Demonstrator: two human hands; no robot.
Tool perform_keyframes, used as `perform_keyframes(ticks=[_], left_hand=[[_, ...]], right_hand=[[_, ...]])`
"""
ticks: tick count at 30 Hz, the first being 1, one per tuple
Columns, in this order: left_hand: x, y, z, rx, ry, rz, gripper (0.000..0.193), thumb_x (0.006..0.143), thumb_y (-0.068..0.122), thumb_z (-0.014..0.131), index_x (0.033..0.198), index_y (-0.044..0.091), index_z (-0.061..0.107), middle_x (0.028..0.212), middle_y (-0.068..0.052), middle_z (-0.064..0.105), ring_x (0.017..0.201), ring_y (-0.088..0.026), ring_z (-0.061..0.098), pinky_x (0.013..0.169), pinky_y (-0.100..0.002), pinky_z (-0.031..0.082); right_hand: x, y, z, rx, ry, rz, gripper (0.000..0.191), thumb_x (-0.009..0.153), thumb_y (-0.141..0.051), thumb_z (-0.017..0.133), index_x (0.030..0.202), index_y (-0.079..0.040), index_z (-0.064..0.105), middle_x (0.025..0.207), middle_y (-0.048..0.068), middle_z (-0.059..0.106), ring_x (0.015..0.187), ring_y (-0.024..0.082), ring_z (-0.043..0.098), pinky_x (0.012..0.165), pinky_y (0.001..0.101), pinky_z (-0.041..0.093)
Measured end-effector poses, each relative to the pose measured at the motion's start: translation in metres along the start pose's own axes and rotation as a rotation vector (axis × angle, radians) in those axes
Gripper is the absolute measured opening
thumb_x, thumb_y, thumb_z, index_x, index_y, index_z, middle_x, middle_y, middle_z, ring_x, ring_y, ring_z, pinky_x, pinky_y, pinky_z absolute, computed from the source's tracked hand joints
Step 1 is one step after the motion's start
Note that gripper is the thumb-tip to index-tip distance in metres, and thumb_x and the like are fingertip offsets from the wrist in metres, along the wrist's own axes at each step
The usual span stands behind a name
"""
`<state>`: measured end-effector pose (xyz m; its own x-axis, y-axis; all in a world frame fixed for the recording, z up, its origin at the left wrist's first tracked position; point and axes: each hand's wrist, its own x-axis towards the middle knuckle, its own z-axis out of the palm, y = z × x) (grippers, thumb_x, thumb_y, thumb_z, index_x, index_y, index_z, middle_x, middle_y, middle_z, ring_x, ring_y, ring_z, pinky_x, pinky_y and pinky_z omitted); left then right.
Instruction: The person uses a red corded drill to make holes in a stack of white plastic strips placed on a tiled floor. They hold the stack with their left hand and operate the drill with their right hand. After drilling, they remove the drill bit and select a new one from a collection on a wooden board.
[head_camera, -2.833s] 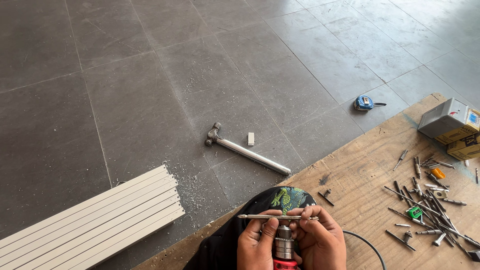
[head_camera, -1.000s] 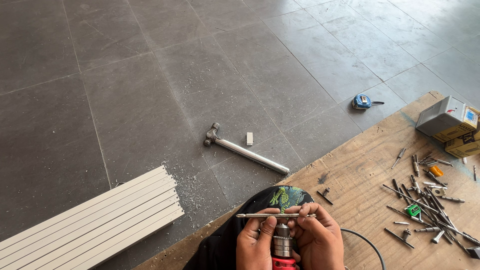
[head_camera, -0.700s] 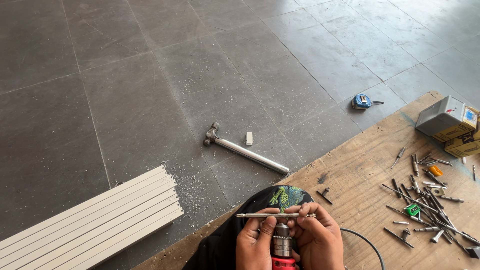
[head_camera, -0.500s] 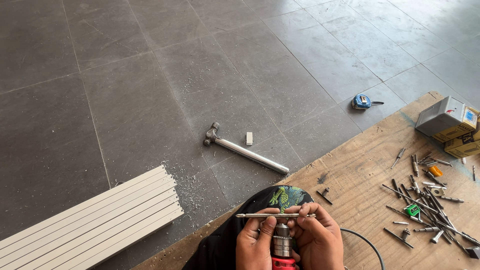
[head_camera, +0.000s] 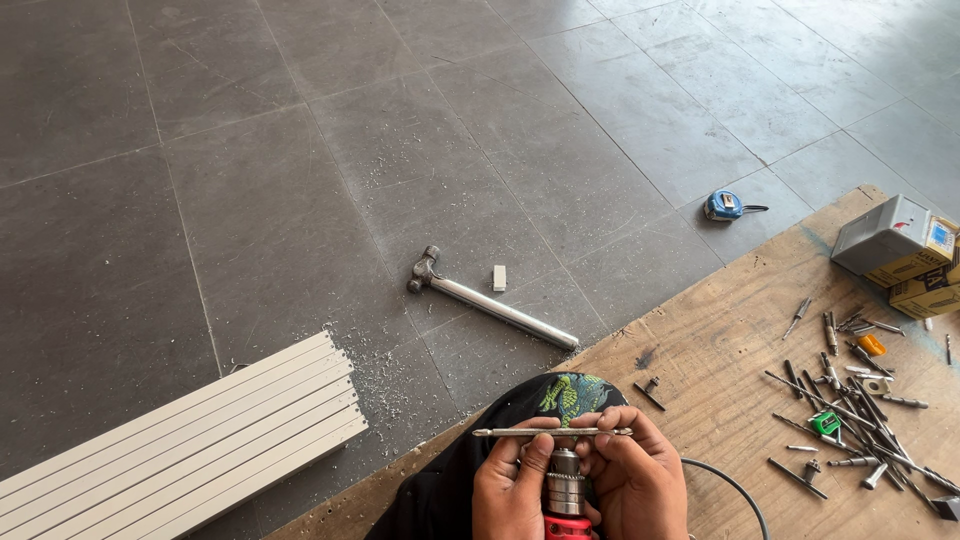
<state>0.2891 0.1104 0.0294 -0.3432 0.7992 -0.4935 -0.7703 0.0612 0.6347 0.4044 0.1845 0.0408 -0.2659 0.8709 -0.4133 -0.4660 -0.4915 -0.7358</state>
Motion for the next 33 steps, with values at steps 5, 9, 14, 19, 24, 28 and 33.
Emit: perform_keyframes(ticks=[5,9,14,19,24,28,33], left_hand=[[-0.001,0.0,0.0,-0.012,-0.006,0.0,0.027,0.095,0.02,0.062,0.114,0.003,0.071,0.087,-0.013,0.076,0.072,-0.02,0.075,0.056,-0.037,0.066],[-0.001,0.001,0.001,-0.013,-0.003,0.008,0.027,0.095,0.02,0.063,0.114,0.003,0.071,0.087,-0.013,0.076,0.072,-0.02,0.075,0.056,-0.037,0.066],[-0.001,0.0,-0.001,0.0,-0.003,-0.003,0.027,0.095,0.021,0.062,0.114,0.003,0.071,0.086,-0.013,0.076,0.069,-0.02,0.075,0.054,-0.038,0.065],[0.001,-0.001,-0.001,0.01,0.003,0.013,0.028,0.096,0.021,0.062,0.115,0.002,0.072,0.088,-0.013,0.077,0.072,-0.019,0.076,0.058,-0.036,0.067],[-0.001,0.0,0.0,-0.01,-0.01,0.006,0.029,0.095,0.021,0.062,0.114,0.001,0.07,0.087,-0.012,0.076,0.069,-0.02,0.075,0.054,-0.037,0.066],[-0.003,0.004,0.002,0.025,0.017,0.003,0.029,0.095,0.022,0.063,0.114,0.002,0.07,0.085,-0.013,0.075,0.065,-0.021,0.074,0.051,-0.037,0.065],[-0.005,0.008,0.005,0.008,0.016,-0.006,0.03,0.095,0.023,0.063,0.114,0.001,0.07,0.085,-0.013,0.075,0.065,-0.021,0.074,0.05,-0.038,0.065]], right_hand=[[0.001,0.001,-0.001,0.001,-0.013,0.001,0.015,0.085,0.008,0.049,0.097,0.001,0.057,0.1,0.025,0.069,0.075,0.02,0.065,0.063,0.0335,0.056],[0.001,0.001,-0.002,0.006,-0.019,-0.006,0.015,0.086,0.008,0.049,0.097,0.001,0.057,0.1,0.025,0.069,0.076,0.02,0.065,0.064,0.0332,0.055],[0.002,0.001,-0.003,0.007,-0.035,-0.008,0.015,0.085,0.008,0.049,0.097,0.002,0.057,0.1,0.025,0.069,0.075,0.02,0.065,0.063,0.0333,0.056],[0.001,0.001,-0.001,0.013,-0.021,0.007,0.016,0.085,0.008,0.049,0.097,0.001,0.056,0.1,0.025,0.069,0.075,0.02,0.065,0.063,0.0332,0.056],[0.0,-0.001,0.002,-0.004,-0.013,0.003,0.014,0.085,0.008,0.05,0.097,0.002,0.056,0.101,0.024,0.068,0.074,0.019,0.065,0.063,0.033,0.056],[-0.001,-0.002,0.004,-0.014,0.013,0.007,0.013,0.086,0.007,0.05,0.096,0.002,0.056,0.101,0.024,0.068,0.073,0.019,0.064,0.063,0.0329,0.055],[-0.003,-0.003,0.008,-0.021,0.025,0.005,0.013,0.085,0.007,0.05,0.096,0.002,0.055,0.101,0.024,0.068,0.072,0.018,0.064,0.063,0.0321,0.055]])
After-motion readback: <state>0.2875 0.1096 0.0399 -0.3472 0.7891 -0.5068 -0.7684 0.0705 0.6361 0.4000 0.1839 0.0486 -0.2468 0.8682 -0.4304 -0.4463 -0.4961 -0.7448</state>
